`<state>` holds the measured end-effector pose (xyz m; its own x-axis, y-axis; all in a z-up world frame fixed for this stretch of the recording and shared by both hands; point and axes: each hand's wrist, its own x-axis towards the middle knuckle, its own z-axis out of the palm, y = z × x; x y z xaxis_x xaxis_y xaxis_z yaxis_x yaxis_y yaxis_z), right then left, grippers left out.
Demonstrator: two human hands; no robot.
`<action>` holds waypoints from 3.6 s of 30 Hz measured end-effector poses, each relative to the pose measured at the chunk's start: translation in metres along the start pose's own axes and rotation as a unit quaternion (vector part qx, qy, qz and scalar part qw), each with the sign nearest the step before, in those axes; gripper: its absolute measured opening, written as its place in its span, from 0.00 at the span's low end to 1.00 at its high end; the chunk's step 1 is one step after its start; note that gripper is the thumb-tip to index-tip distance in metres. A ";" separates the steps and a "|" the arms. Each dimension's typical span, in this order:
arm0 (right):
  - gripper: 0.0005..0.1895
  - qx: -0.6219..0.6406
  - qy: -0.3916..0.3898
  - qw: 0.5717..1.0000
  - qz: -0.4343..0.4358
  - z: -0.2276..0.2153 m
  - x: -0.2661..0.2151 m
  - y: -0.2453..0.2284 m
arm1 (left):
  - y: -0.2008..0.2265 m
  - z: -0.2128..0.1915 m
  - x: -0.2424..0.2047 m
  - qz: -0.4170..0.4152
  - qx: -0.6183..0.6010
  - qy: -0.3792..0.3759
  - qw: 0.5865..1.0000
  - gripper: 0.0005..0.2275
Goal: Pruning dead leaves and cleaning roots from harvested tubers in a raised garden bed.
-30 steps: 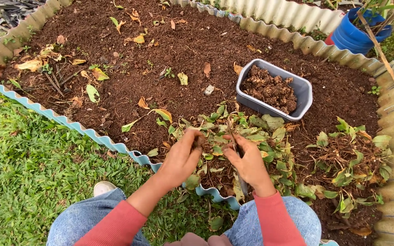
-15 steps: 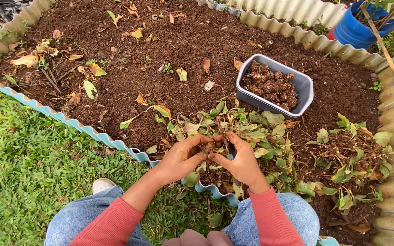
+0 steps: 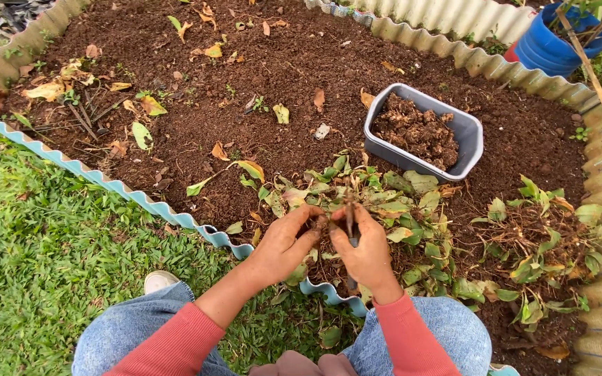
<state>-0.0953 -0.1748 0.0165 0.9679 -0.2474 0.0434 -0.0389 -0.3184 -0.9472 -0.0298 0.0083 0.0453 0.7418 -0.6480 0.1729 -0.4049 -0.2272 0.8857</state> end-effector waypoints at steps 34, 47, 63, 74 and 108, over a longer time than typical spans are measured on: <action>0.10 0.257 0.024 0.964 0.058 0.021 0.013 0.062 | -0.032 0.015 -0.013 -0.064 -0.059 0.007 0.996 0.10; 0.09 -0.022 0.065 0.997 -0.048 0.007 0.014 0.034 | -0.026 0.008 -0.008 -0.156 -0.304 -0.030 0.939 0.19; 0.05 -0.014 0.103 0.995 0.007 -0.026 0.020 0.036 | -0.037 0.002 0.001 -0.182 -0.270 0.021 0.945 0.10; 0.16 0.061 -0.028 0.997 -0.024 -0.008 0.009 0.012 | -0.051 0.004 0.001 -0.154 -0.263 0.039 0.952 0.07; 0.24 -0.154 0.035 0.968 -0.196 0.026 -0.002 0.012 | -0.047 0.002 0.001 -0.265 -0.263 -0.036 0.927 0.15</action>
<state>-0.0917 -0.1545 -0.0036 0.9044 -0.1099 0.4123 0.2460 -0.6553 -0.7142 -0.0115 0.0171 0.0027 0.7171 -0.5969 -0.3598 0.3373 -0.1544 0.9286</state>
